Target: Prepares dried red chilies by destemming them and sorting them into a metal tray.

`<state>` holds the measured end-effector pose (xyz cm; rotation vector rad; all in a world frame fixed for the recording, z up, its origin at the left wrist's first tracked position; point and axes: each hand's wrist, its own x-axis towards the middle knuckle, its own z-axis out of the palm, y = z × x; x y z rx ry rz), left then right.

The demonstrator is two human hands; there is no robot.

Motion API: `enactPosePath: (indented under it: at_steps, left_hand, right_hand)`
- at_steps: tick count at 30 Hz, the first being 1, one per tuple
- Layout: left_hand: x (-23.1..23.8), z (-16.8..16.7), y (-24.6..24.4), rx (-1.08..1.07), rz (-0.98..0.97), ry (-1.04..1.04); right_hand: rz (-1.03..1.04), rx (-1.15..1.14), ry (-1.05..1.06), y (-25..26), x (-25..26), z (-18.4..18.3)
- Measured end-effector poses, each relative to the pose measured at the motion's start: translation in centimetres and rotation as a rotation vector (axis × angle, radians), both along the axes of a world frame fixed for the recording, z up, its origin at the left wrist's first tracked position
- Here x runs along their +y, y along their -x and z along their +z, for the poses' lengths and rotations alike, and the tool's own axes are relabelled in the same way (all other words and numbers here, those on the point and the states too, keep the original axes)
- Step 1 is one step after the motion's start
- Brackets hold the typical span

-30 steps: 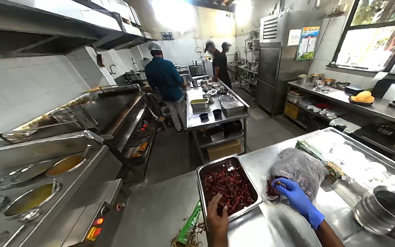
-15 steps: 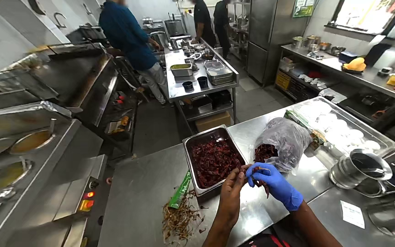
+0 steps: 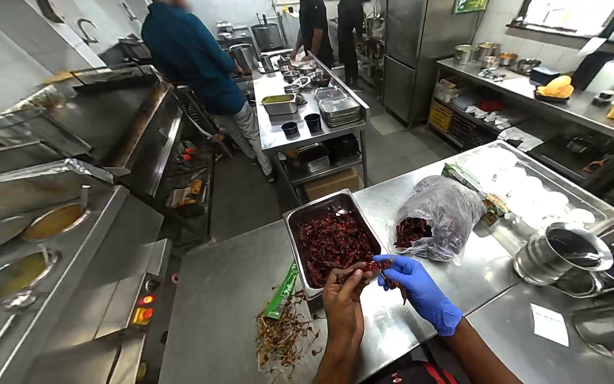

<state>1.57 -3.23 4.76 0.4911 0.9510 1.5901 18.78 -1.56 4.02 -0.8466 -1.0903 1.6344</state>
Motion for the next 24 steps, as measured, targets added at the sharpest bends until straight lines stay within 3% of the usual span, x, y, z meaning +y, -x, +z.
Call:
enactPosePath:
  at_steps: [7,10,14,17,21,24]
  left_hand:
    - [-0.8,-1.1,0.1,0.141,-0.071,-0.02]
    - [-1.4,-1.8,0.6,0.222,-0.233,-0.076]
    - [-1.8,-0.6,2.2,0.471,-0.6,-0.111]
    - [-1.0,-0.5,3.2,0.69,-0.678,-0.15]
    - [-0.4,-0.4,3.7,0.498,-0.673,-0.137]
    - [-0.8,0.0,3.1,0.462,-0.656,-0.083]
  right_hand:
    - [0.143,0.028,-0.003,-0.5,-0.4,0.2]
    - [0.107,0.017,0.014,-0.6,-0.3,-0.1]
    - [0.106,-0.039,0.015,-0.7,-0.4,-0.6]
    - [0.172,-0.097,0.001,-0.9,-0.8,-0.2]
    - [0.259,-0.082,-0.026,-0.9,-0.8,-0.4]
    - [0.209,0.013,-0.013,-1.2,-0.7,-0.2]
